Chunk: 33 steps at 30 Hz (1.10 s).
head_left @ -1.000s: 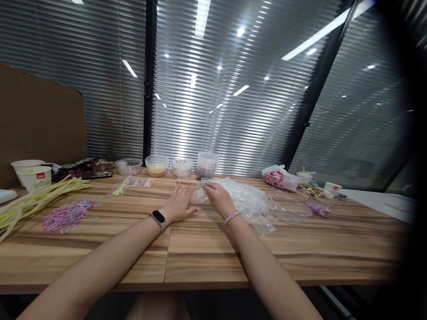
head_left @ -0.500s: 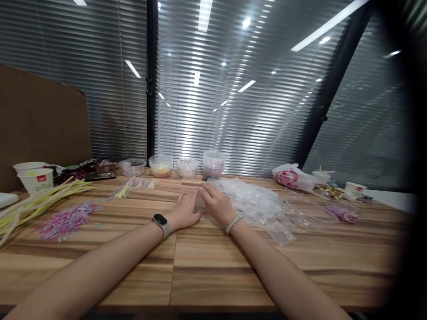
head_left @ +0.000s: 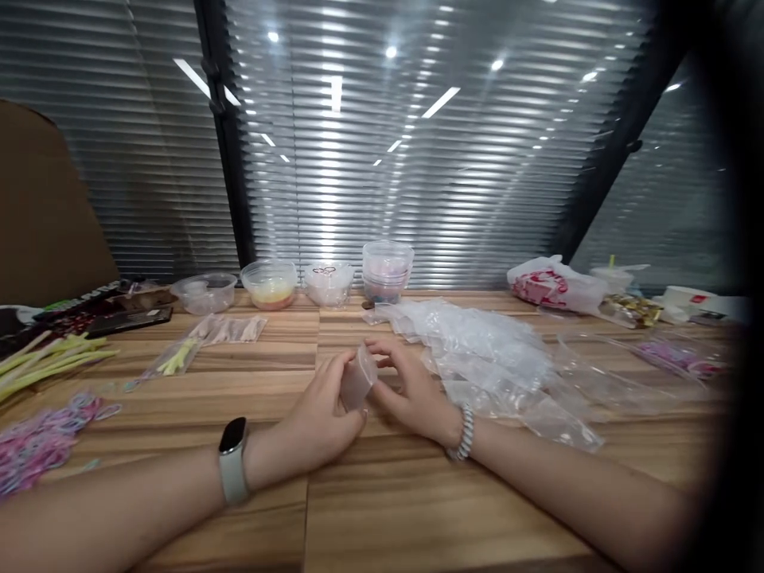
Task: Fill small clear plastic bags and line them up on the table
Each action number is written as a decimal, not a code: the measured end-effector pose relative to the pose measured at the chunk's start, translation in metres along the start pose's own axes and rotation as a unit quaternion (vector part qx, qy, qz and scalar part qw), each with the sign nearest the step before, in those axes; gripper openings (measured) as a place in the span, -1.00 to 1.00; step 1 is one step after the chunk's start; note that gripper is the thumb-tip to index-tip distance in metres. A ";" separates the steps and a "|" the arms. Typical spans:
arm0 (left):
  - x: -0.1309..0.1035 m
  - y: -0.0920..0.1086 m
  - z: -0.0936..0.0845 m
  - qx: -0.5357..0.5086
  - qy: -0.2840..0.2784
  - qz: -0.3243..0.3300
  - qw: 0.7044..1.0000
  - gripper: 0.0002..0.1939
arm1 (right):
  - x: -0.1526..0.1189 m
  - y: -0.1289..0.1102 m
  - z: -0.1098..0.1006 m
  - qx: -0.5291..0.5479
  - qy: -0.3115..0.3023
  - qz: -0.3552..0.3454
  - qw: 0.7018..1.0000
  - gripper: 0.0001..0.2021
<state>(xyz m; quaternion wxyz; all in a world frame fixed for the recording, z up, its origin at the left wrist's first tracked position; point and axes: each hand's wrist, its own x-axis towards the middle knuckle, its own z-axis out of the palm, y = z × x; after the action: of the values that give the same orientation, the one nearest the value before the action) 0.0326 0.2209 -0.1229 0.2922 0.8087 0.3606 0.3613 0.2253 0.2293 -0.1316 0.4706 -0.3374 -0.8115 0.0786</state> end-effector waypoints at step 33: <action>0.002 0.015 -0.004 0.056 -0.012 -0.008 0.998 -0.39 | -0.003 -0.005 -0.005 -0.056 -0.142 -0.064 0.986 -0.62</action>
<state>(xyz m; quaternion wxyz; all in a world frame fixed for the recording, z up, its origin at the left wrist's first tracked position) 0.0362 0.2149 -0.1094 0.2535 0.8249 0.3837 0.3287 0.2280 0.2229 -0.1283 0.3349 -0.2959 -0.8932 0.0496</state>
